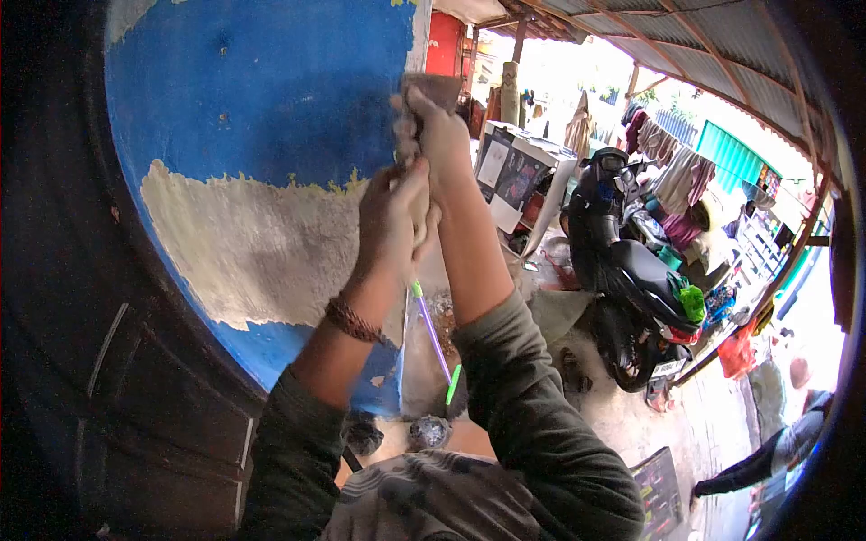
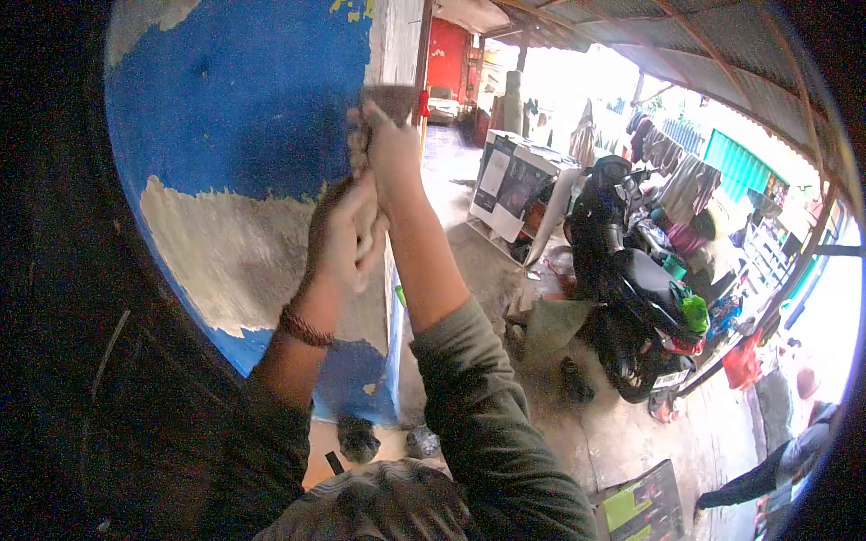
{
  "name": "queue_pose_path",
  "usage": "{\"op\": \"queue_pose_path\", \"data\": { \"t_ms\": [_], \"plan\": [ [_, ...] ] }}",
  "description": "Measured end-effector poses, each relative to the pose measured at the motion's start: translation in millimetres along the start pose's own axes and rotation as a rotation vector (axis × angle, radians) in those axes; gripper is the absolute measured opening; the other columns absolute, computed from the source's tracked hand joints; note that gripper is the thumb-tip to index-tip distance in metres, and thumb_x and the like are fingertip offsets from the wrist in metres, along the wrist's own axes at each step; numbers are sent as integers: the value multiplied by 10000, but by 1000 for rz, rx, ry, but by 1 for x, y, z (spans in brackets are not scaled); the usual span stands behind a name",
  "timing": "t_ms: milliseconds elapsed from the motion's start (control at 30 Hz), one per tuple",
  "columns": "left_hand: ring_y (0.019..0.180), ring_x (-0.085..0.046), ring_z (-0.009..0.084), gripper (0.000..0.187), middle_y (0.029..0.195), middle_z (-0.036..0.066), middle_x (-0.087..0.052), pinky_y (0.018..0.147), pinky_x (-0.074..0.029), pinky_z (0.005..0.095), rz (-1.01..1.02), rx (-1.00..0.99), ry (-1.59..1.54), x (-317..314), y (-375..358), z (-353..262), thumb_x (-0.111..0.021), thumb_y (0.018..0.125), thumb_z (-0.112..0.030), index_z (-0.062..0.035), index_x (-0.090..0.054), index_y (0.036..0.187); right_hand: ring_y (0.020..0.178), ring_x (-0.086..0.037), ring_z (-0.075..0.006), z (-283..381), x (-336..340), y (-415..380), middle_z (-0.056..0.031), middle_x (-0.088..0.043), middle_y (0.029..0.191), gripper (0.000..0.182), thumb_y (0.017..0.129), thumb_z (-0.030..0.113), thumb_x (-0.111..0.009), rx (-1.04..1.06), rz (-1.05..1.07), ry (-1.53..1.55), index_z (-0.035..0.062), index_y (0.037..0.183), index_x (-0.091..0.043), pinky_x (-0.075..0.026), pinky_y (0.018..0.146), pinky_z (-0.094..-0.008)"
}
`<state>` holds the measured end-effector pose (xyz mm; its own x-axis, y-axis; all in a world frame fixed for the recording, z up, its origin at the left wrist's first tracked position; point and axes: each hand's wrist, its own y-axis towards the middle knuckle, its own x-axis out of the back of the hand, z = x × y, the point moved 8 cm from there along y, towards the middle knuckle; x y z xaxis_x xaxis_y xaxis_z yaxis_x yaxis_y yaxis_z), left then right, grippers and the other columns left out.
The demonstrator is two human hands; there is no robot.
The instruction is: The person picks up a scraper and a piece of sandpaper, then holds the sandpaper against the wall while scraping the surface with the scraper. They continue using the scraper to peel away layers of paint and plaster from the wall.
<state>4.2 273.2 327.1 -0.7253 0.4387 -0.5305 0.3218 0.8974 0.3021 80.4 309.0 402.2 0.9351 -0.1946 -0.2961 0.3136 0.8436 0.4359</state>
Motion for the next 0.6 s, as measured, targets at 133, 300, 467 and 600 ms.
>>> {"op": "queue_pose_path", "data": {
  "t_ms": [133, 300, 467, 600],
  "plan": [
    [376, -411, 67, 233, 663, 13, -519, 261, -221, 204, 49, 19, -55, -9, 14, -14, -592, 895, -368, -145, -527, 914, 423, -445, -125, 3, -4, 20, -38, -549, 596, 264, 906, 264, -584, -45, 54, 140, 31, 806, -658, -338, 393, -269],
    [314, -362, 97, 223, 609, 33, -509, 253, -224, 218, 81, -110, -29, -10, 17, -12, -590, 893, -368, -154, -526, 907, 420, -445, -127, 1, 5, 33, -32, -531, 574, 270, 919, 265, -566, 74, 12, 31, 30, 830, -662, -332, 389, -268],
    [364, -398, 67, 238, 660, 17, -518, 260, -225, 199, -3, 23, -35, -13, 16, -19, -598, 887, -383, -161, -532, 939, 436, -372, -68, 12, -5, 22, 13, -469, 579, 264, 931, 275, -548, -26, 78, 80, 30, 957, -641, -269, 383, -211],
    [431, -451, 54, 252, 735, 6, -541, 263, -226, 187, 87, -38, -36, -21, 14, -20, -613, 877, -379, -159, -537, 972, 431, -383, -68, 15, -7, 22, 16, -475, 581, 255, 930, 284, -553, -52, 116, 139, 44, 943, -639, -278, 381, -216]
  ]
}}
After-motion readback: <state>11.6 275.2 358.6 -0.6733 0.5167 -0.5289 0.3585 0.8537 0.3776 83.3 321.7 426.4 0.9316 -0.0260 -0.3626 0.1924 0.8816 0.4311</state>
